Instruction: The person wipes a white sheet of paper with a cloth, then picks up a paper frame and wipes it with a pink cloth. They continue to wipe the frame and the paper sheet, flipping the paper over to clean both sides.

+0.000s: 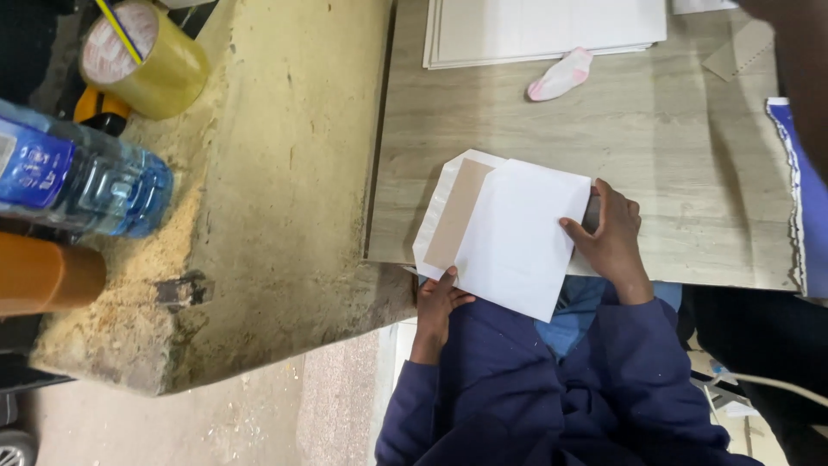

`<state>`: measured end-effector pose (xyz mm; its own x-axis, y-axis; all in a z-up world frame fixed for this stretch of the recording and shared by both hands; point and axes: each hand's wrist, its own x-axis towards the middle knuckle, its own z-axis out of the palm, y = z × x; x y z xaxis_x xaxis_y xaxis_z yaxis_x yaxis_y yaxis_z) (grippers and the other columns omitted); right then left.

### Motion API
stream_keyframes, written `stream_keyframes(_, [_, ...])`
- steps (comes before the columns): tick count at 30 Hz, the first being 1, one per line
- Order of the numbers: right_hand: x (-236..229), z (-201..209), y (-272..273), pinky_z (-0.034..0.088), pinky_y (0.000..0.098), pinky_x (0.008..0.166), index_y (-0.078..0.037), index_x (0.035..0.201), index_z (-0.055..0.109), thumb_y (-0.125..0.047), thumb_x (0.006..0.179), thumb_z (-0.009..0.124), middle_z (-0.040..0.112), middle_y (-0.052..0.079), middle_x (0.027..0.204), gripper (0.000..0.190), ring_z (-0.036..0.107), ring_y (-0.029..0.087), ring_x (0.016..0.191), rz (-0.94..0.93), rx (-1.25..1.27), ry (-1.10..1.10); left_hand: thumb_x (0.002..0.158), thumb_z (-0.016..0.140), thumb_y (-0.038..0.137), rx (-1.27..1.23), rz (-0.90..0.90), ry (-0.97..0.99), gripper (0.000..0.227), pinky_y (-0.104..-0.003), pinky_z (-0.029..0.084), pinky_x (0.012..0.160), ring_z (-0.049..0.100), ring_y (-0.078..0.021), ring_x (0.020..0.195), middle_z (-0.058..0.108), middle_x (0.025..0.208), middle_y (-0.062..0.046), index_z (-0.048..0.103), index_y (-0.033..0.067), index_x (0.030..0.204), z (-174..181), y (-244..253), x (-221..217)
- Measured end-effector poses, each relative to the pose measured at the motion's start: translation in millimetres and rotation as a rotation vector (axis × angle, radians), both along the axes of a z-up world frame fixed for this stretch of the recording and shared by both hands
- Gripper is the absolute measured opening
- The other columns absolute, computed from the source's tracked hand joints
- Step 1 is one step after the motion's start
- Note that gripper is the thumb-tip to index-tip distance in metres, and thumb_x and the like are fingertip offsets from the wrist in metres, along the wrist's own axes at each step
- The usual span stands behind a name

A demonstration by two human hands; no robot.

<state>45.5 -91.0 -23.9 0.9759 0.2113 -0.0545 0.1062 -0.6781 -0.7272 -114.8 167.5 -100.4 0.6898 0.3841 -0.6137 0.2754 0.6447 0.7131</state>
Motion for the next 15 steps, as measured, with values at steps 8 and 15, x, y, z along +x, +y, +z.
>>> stream_keyframes(8, [-7.1,-38.1,1.3,0.032,0.0535,0.11,0.007,0.155,0.046,-0.029,0.1,0.08,0.052,0.028,0.141,0.075,0.042,0.044,0.127,-0.029,0.054,-0.215,0.1,0.079,0.028,0.272,0.028,-0.094,0.038,-0.043,0.072,0.08,0.077,-0.0259,0.091,0.077,0.105,-0.017,0.073,-0.0016,0.123,38.0,-8.7,12.5])
stream_keyframes(15, [-35.9,-29.6,9.5,0.053,0.0364,0.099,-0.004,0.144,0.057,-0.024,0.1,0.083,0.058,0.013,0.134,0.056,0.054,0.029,0.119,-0.109,0.366,-0.214,0.103,0.075,0.02,0.564,0.03,-0.355,0.026,-0.042,0.061,0.092,0.065,-0.014,0.103,0.08,0.103,-0.013,0.079,0.0032,0.122,54.4,-40.3,18.1])
